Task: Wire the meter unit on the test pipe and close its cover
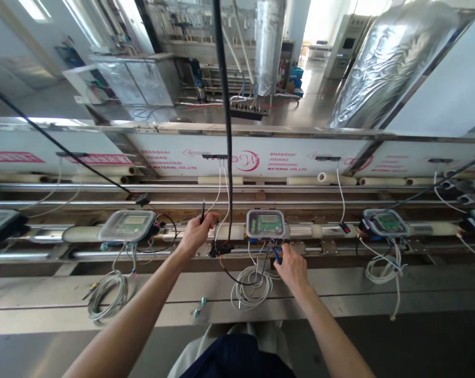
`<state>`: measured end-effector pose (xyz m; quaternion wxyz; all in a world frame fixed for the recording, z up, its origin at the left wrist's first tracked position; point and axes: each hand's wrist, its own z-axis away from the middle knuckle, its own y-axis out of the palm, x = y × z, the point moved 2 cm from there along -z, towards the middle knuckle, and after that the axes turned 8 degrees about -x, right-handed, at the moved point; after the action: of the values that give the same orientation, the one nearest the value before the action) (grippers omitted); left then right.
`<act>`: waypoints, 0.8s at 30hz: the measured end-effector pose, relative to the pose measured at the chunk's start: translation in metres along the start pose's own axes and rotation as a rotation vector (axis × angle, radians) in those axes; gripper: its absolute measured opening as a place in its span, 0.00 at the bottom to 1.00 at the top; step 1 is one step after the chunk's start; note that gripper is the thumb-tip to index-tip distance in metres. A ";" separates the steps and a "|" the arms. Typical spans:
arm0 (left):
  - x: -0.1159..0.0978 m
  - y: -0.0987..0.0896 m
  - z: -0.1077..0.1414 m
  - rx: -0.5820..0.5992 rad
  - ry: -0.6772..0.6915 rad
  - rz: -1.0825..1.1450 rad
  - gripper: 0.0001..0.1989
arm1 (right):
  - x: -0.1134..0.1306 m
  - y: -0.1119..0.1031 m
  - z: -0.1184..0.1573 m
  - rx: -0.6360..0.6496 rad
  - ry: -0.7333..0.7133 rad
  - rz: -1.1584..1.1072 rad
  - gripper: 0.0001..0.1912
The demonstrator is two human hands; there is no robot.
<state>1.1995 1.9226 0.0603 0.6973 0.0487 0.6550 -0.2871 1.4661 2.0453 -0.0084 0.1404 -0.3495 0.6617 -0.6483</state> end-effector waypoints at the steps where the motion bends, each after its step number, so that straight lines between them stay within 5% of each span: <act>1: -0.007 0.002 -0.005 0.045 0.003 0.013 0.22 | 0.001 0.004 -0.001 -0.014 0.010 -0.006 0.11; 4: -0.019 -0.007 0.009 0.019 0.042 0.093 0.20 | -0.001 0.014 -0.001 -0.047 0.043 -0.044 0.10; 7: -0.011 -0.028 0.062 -0.211 0.160 0.031 0.20 | -0.002 0.018 0.006 -0.065 0.096 -0.104 0.09; 10: 0.017 -0.018 0.127 0.087 0.124 -0.189 0.24 | 0.008 0.016 0.021 -0.052 0.168 -0.207 0.10; 12: 0.038 0.007 0.161 0.325 -0.003 -0.191 0.23 | 0.021 0.015 0.033 0.004 0.250 -0.398 0.12; 15: 0.053 0.051 0.189 0.521 -0.089 -0.138 0.21 | 0.038 0.011 0.049 0.052 0.413 -0.699 0.16; 20: 0.060 0.076 0.194 0.469 -0.169 -0.091 0.25 | 0.038 0.000 0.060 0.024 0.629 -0.977 0.19; 24: 0.067 0.076 0.191 0.479 -0.356 0.030 0.28 | 0.038 -0.002 0.060 0.300 0.626 -1.645 0.19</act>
<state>1.4021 1.8784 0.0000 0.7740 0.1705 0.4352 -0.4271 1.4784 1.9753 -0.0032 -0.5120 -0.4986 0.1178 -0.6894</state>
